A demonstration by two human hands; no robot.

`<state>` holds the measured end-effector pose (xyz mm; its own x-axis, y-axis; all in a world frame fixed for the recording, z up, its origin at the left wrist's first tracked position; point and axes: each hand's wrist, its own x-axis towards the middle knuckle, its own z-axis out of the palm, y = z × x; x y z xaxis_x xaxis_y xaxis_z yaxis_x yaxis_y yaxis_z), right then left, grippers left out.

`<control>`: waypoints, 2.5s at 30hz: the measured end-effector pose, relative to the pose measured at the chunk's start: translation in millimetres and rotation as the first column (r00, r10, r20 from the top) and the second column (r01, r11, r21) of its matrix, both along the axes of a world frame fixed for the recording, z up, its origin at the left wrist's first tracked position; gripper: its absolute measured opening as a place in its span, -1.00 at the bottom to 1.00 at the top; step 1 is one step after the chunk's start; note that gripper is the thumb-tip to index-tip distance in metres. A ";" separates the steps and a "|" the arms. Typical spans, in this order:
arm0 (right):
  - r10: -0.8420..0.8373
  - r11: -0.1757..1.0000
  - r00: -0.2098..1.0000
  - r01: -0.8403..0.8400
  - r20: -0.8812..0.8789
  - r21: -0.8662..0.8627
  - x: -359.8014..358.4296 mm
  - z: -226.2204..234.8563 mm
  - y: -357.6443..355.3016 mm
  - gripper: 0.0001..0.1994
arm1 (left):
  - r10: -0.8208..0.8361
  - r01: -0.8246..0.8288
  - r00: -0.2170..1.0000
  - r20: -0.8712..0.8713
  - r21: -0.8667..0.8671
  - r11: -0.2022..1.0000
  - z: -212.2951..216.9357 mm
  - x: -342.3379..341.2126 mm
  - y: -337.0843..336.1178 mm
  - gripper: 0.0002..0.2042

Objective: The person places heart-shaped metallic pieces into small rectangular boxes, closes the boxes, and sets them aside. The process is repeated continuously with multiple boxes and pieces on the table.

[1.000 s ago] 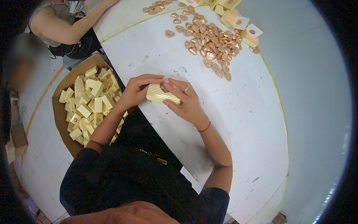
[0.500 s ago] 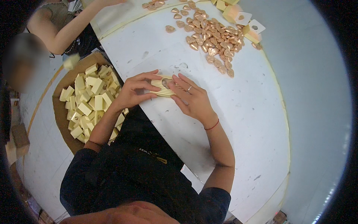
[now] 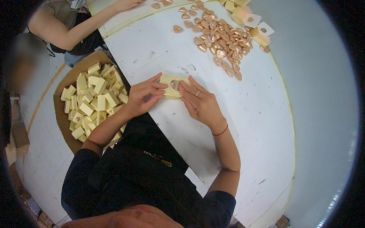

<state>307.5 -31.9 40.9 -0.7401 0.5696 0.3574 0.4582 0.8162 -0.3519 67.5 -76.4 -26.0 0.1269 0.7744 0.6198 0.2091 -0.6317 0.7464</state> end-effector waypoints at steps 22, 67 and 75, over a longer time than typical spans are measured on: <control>-0.014 0.985 0.984 -0.017 -0.178 -0.171 5.2 23.0 20.0 -0.73 | 0.036 -0.045 0.997 -0.064 -0.138 0.989 18.4 -43.2 -18.2 -0.83; -0.297 0.955 0.900 0.279 -0.319 -0.099 42.7 3.2 94.6 -0.80 | 0.416 -0.534 0.805 -0.423 -0.211 0.819 2.5 -3.9 -33.9 0.28; -0.538 0.843 0.812 0.516 -0.226 -0.154 78.2 -2.7 111.7 -0.76 | 0.069 -0.099 0.993 -0.091 -0.387 0.917 30.8 -20.2 3.8 0.24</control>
